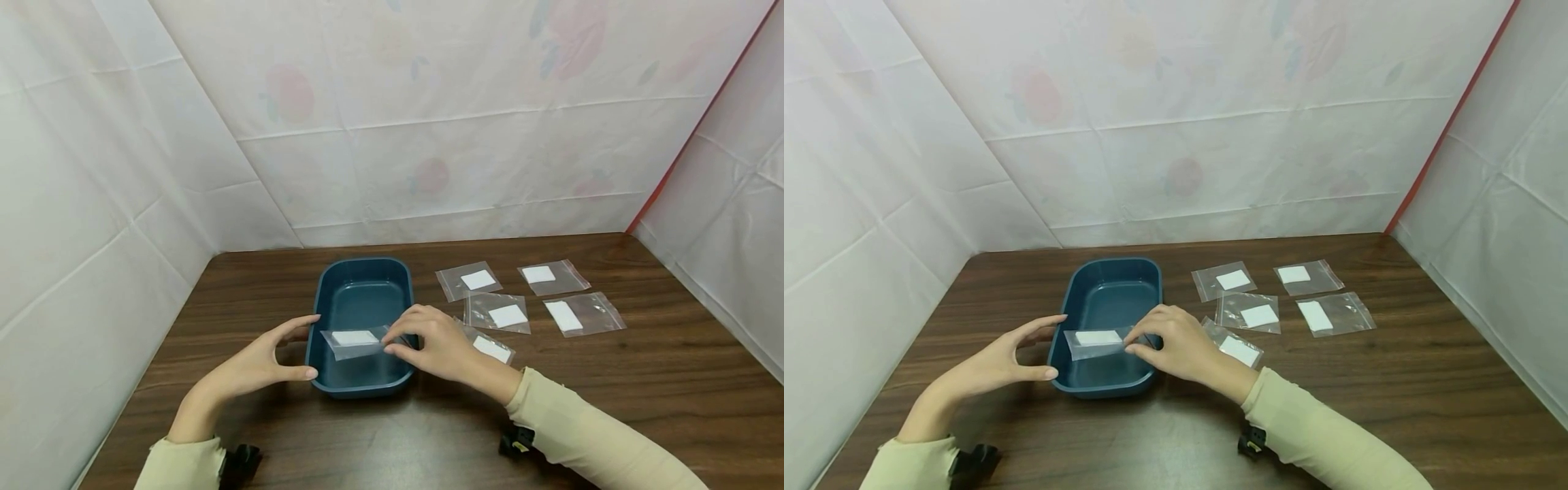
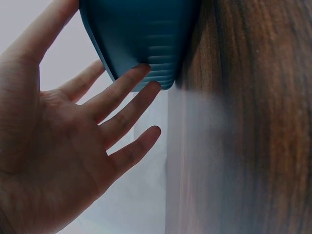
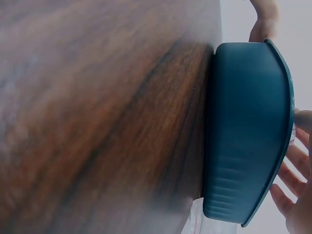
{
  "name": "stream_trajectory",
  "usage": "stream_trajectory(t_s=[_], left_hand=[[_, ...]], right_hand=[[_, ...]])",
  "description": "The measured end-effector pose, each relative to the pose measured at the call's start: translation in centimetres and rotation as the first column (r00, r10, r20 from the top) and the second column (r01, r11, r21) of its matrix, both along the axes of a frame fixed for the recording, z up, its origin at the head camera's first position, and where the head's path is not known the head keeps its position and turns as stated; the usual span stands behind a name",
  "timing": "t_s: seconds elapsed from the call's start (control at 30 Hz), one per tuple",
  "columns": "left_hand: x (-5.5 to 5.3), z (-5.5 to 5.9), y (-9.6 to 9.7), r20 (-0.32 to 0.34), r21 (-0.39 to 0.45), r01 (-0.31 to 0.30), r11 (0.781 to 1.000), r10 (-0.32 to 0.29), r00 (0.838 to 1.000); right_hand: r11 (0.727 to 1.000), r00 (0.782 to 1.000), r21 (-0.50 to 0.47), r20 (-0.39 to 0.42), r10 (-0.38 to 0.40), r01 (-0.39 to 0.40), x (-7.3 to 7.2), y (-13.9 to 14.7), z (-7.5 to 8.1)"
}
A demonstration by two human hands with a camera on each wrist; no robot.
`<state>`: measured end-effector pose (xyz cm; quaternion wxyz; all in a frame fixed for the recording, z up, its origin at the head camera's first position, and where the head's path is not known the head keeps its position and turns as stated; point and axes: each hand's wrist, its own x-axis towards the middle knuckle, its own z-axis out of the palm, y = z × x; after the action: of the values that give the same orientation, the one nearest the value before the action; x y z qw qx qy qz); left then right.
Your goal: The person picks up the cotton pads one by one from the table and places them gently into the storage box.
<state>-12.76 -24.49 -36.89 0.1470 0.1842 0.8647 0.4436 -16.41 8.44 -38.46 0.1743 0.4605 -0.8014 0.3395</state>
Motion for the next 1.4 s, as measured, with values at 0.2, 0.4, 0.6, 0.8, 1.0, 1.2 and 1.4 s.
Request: stream_trajectory(t_s=[0.2, 0.4, 0.6, 0.8, 1.0, 1.2, 1.4], left_hand=[[0.0, 0.0, 0.0, -0.010, -0.002, 0.003, 1.000, -0.003, 1.000], [0.0, -0.1, 0.0, -0.019, -0.011, -0.001, 1.000, 0.001, 1.000], [0.0, -0.1, -0.1, -0.023, -0.019, -0.002, 1.000, 0.002, 1.000], [-0.1, -0.1, -0.1, -0.014, -0.004, 0.006, 1.000, -0.006, 1.000], [-0.1, -0.2, 0.0, -0.009, 0.016, 0.016, 1.000, -0.016, 1.000], [-0.1, -0.2, 0.0, -0.008, 0.025, 0.020, 0.999, -0.020, 1.000], [-0.2, -0.2, 0.0, -0.011, 0.022, 0.016, 1.000, -0.016, 1.000]], right_hand=[[1.000, 1.000, -0.006, -0.007, -0.008, 0.008, 0.0, 0.2, 0.1], [0.999, 1.000, -0.026, -0.006, -0.028, 0.027, 0.1, 0.7, 0.4], [0.998, 1.000, -0.064, 0.003, -0.013, 0.013, 0.3, 1.5, 1.0], [0.995, 1.000, -0.100, -0.005, -0.011, 0.010, 0.5, 2.8, 1.6], [0.993, 0.998, -0.112, 0.056, -0.036, 0.042, 0.6, 4.7, 1.9], [0.991, 0.997, -0.126, 0.066, -0.042, 0.050, 0.4, 6.2, 1.7], [0.994, 0.994, -0.090, 0.098, -0.046, 0.055, 0.4, 7.1, 1.4]])
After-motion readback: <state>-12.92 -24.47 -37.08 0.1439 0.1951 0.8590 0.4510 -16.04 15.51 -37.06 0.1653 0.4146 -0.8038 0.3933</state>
